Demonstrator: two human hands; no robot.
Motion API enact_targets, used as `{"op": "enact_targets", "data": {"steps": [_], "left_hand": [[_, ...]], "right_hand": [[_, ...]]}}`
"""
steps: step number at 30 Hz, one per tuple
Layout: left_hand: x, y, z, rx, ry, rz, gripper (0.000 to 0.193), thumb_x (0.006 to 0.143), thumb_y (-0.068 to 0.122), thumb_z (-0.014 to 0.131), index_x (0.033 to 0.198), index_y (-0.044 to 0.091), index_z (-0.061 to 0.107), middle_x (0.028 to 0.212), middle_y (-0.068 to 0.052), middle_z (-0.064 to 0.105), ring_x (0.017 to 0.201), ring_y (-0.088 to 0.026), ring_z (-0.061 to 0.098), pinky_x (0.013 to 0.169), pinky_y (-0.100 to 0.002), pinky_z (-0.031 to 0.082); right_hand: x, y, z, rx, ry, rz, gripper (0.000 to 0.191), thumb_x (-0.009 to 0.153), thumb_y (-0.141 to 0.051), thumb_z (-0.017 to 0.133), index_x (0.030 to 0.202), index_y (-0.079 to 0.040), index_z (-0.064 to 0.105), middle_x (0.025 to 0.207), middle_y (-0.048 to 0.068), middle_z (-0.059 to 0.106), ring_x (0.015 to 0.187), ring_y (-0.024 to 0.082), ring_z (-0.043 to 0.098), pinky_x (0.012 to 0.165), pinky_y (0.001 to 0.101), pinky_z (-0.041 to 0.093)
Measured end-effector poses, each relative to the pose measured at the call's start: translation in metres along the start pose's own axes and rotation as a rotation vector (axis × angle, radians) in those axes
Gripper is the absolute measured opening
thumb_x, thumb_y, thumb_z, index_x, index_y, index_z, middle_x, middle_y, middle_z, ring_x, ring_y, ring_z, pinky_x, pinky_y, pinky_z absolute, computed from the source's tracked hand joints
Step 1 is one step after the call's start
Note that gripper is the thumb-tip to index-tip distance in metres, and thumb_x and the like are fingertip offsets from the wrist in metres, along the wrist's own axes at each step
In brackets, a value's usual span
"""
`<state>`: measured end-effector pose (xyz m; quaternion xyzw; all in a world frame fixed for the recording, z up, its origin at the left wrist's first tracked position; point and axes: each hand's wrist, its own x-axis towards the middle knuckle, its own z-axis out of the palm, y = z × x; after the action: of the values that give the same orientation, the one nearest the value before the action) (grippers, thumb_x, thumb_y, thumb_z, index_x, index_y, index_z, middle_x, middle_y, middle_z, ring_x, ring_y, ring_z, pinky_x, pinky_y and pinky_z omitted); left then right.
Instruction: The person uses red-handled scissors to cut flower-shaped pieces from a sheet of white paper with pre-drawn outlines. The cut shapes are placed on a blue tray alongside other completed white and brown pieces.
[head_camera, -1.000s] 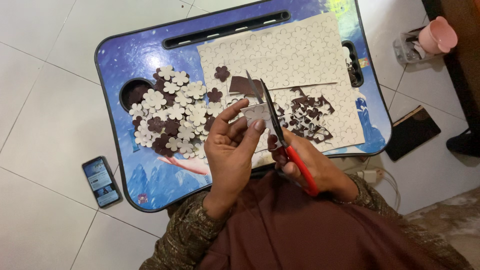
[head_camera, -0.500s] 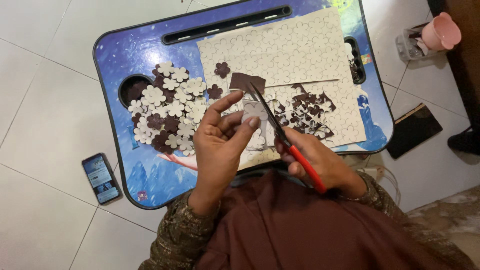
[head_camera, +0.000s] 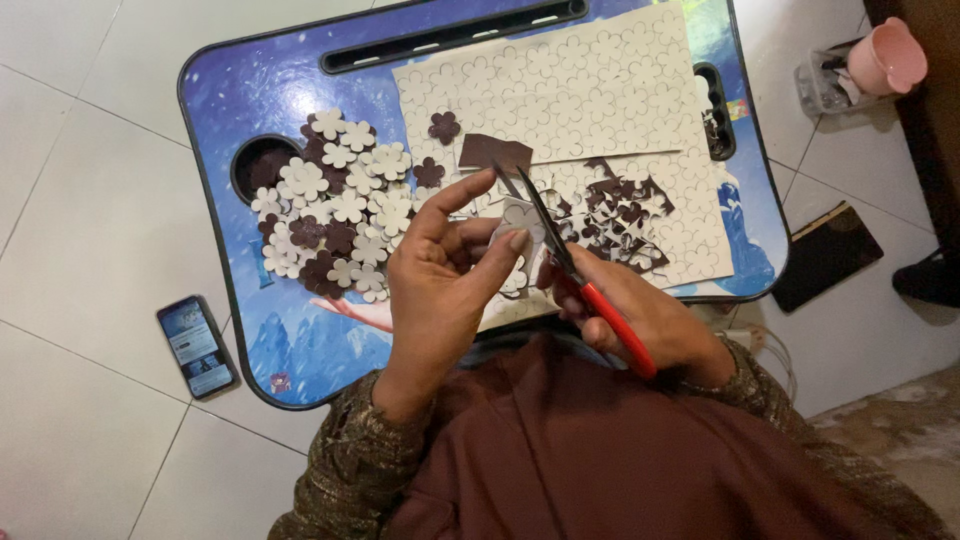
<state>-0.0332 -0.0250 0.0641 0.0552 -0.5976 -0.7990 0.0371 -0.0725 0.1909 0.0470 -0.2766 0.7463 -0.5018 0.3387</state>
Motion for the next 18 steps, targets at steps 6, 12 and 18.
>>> {"op": "enact_targets", "data": {"steps": [6,12,18], "left_hand": [[0.003,0.006,-0.004,-0.054,-0.025,-0.018,0.060,0.095,-0.002,0.073,0.149,-0.003,0.047,0.103,-0.014,0.077,0.094,-0.012,0.074,0.085,-0.024,0.061],[0.005,0.010,-0.007,-0.009,0.007,-0.035,0.062,0.094,-0.003,0.073,0.148,-0.003,0.046,0.102,-0.015,0.078,0.093,-0.015,0.077,0.082,-0.025,0.063],[0.008,0.012,-0.012,0.037,0.030,-0.015,0.061,0.094,-0.003,0.072,0.149,-0.004,0.045,0.100,-0.015,0.078,0.091,-0.015,0.077,0.075,-0.023,0.061]], "right_hand": [[-0.002,0.005,-0.003,-0.088,0.011,-0.100,0.107,0.080,-0.098,0.031,0.121,-0.002,0.052,0.083,0.004,0.055,0.070,0.016,0.054,0.059,0.0319,0.048],[-0.005,0.002,-0.005,-0.094,0.018,-0.060,0.105,0.079,-0.099,0.032,0.114,-0.002,0.053,0.087,0.006,0.059,0.073,0.017,0.061,0.063,0.0325,0.051],[-0.006,0.009,-0.010,-0.170,-0.012,-0.055,0.102,0.078,-0.099,0.034,0.104,-0.003,0.055,0.078,0.005,0.058,0.068,0.018,0.060,0.061,0.0342,0.050]]}}
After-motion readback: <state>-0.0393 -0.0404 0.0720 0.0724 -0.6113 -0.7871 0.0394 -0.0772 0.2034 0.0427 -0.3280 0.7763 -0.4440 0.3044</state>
